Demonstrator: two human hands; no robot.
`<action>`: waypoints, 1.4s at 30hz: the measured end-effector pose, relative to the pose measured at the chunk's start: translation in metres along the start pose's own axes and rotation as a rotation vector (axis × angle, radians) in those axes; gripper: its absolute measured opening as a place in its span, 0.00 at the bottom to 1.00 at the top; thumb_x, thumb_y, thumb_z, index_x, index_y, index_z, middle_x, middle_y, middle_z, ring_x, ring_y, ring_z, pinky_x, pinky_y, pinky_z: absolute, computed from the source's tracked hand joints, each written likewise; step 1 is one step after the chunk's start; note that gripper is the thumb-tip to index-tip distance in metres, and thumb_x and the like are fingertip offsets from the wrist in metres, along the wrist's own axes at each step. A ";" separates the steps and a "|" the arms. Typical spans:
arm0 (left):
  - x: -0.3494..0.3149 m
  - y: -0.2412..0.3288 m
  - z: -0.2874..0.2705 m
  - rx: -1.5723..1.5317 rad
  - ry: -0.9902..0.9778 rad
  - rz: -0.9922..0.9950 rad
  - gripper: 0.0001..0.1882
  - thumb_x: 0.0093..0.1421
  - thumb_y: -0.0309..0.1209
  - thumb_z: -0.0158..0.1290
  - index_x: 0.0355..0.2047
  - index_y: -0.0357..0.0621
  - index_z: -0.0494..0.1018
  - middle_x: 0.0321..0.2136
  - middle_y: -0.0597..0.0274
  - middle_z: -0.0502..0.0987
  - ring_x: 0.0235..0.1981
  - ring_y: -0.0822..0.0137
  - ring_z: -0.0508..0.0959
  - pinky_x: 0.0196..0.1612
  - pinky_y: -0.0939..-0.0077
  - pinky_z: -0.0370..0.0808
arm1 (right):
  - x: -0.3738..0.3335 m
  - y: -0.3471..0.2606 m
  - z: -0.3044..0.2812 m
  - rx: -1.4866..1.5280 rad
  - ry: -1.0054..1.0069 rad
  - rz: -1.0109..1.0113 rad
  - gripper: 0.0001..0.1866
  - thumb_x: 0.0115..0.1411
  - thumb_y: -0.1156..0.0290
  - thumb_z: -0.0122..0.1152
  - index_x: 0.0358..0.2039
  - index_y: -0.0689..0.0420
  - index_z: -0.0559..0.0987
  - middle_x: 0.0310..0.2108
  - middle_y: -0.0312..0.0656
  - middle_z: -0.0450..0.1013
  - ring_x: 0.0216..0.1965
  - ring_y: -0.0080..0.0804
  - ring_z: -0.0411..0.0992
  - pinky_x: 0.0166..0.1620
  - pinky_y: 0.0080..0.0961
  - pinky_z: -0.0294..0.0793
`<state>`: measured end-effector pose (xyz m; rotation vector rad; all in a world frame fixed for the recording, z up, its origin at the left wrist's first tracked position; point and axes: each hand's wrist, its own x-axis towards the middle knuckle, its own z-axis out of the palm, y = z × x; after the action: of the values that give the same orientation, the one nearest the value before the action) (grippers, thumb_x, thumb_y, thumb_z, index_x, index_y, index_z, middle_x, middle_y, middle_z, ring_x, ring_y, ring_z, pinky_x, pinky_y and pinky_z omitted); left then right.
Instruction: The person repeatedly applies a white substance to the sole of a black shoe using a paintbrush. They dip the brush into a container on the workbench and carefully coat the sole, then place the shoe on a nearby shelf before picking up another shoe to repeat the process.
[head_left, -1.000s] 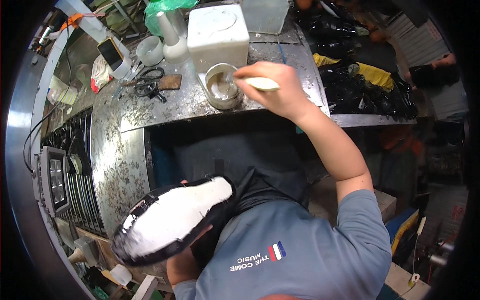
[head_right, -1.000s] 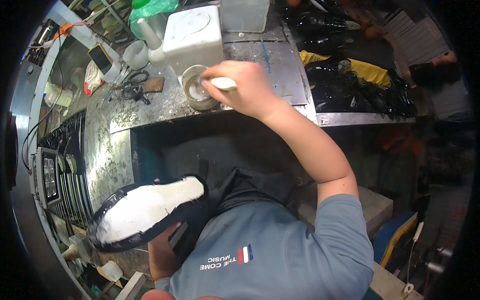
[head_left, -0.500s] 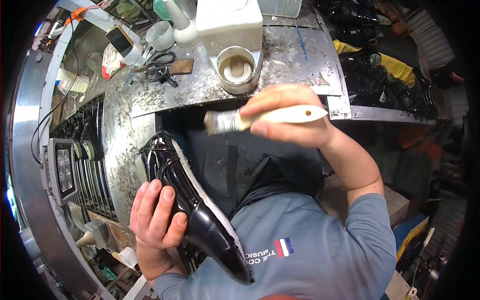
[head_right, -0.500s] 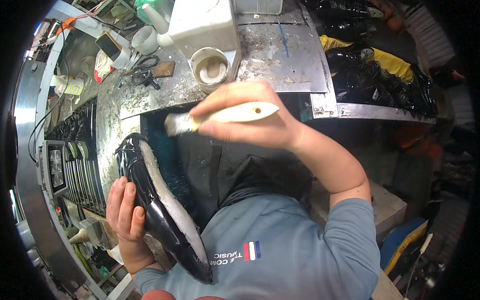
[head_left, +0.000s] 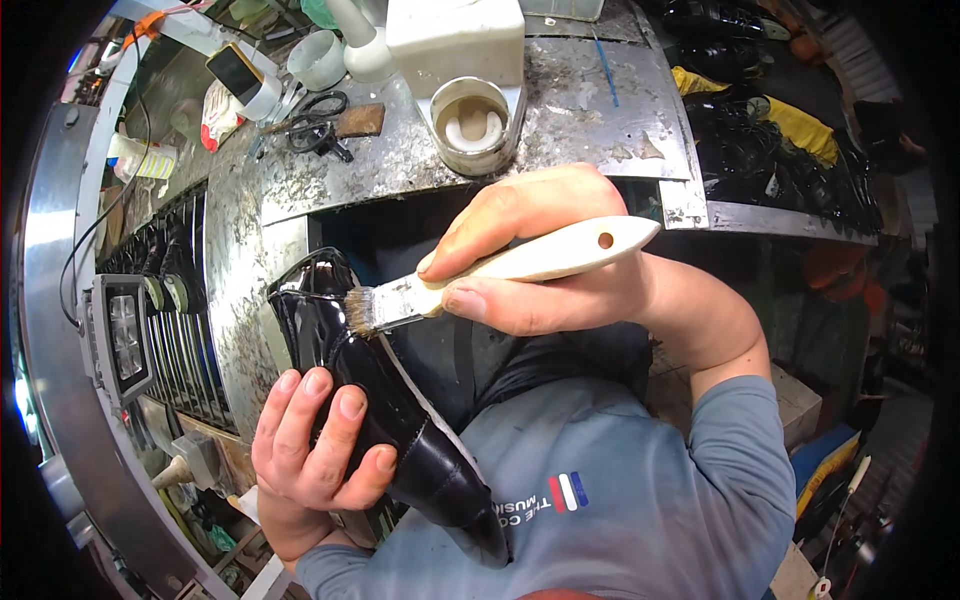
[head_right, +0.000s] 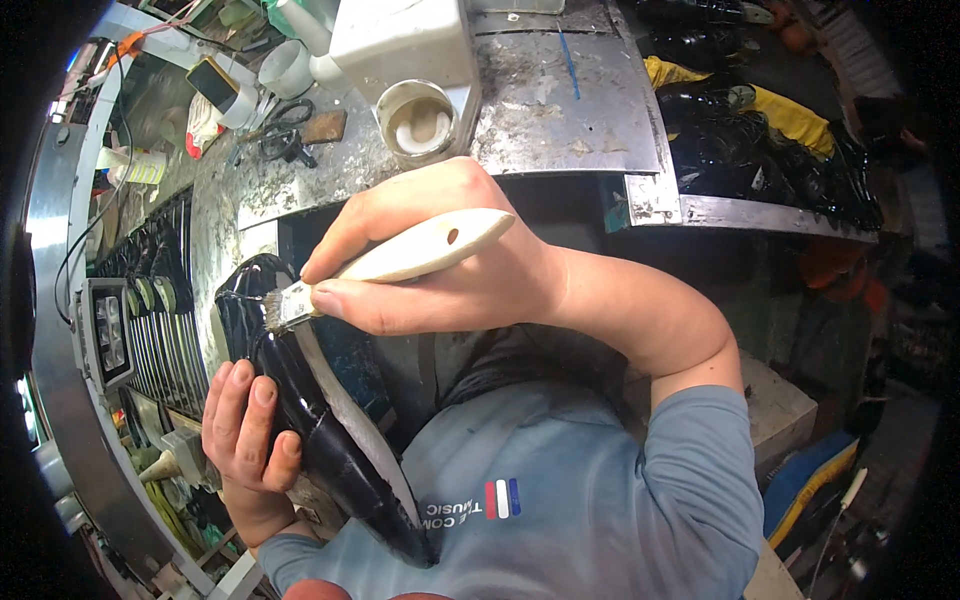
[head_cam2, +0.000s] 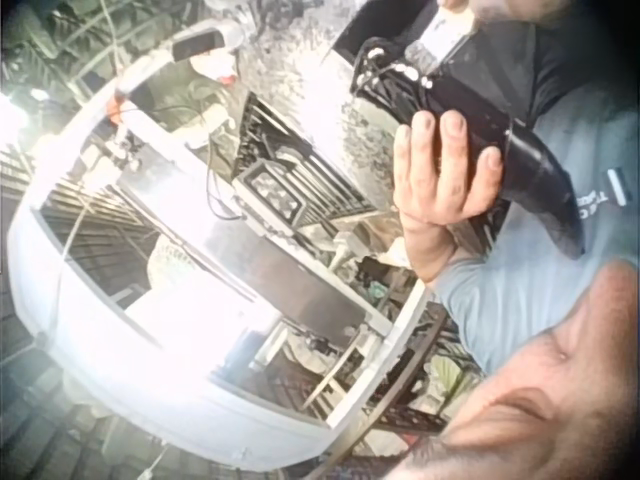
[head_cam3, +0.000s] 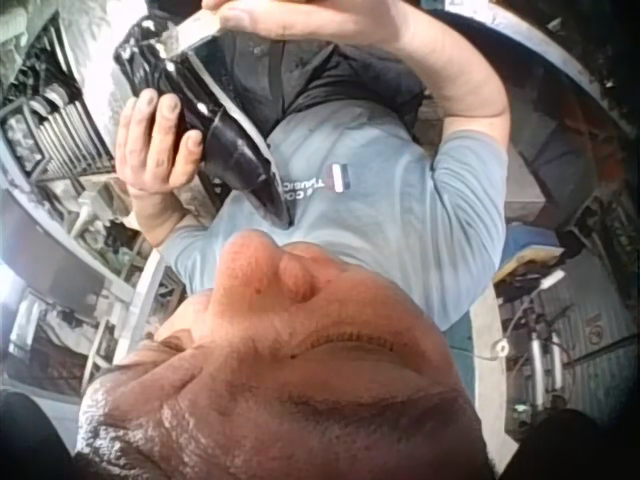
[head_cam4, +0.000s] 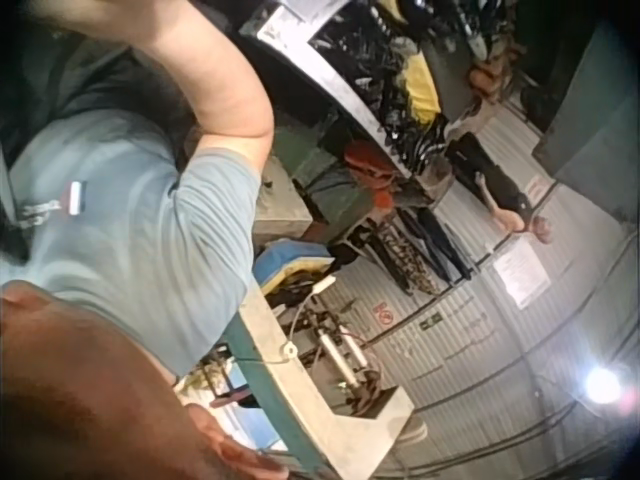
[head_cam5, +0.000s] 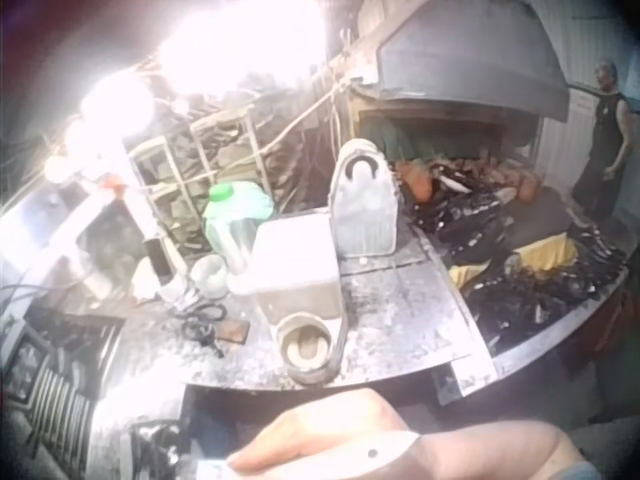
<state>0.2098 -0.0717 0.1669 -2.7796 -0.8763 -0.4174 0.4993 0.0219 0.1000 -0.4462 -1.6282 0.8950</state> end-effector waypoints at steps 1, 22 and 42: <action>0.000 0.000 0.000 0.002 0.005 -0.001 0.21 0.71 0.38 0.47 0.64 0.63 0.62 0.59 0.56 0.73 0.57 0.48 0.77 0.56 0.48 0.80 | 0.000 -0.001 0.000 -0.005 -0.013 0.009 0.10 0.57 0.68 0.74 0.34 0.62 0.86 0.29 0.45 0.83 0.29 0.33 0.82 0.33 0.25 0.80; -0.015 -0.041 0.041 0.101 0.164 -0.070 0.17 0.65 0.24 0.56 0.53 0.37 0.70 0.51 0.38 0.80 0.49 0.40 0.82 0.51 0.50 0.83 | -0.016 -0.051 -0.004 0.096 -0.199 0.004 0.09 0.53 0.72 0.74 0.34 0.61 0.87 0.26 0.40 0.82 0.25 0.34 0.81 0.28 0.26 0.82; -0.018 -0.035 0.056 -0.131 0.174 -0.428 0.35 0.54 0.33 0.70 0.59 0.30 0.72 0.50 0.40 0.81 0.48 0.46 0.84 0.51 0.61 0.82 | 0.000 -0.062 -0.006 0.105 -0.150 -0.070 0.11 0.53 0.74 0.75 0.37 0.64 0.87 0.30 0.44 0.82 0.27 0.34 0.82 0.29 0.25 0.83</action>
<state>0.1868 -0.0381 0.1119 -2.6010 -1.4464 -0.7949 0.5159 -0.0157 0.1468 -0.2523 -1.7125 0.9747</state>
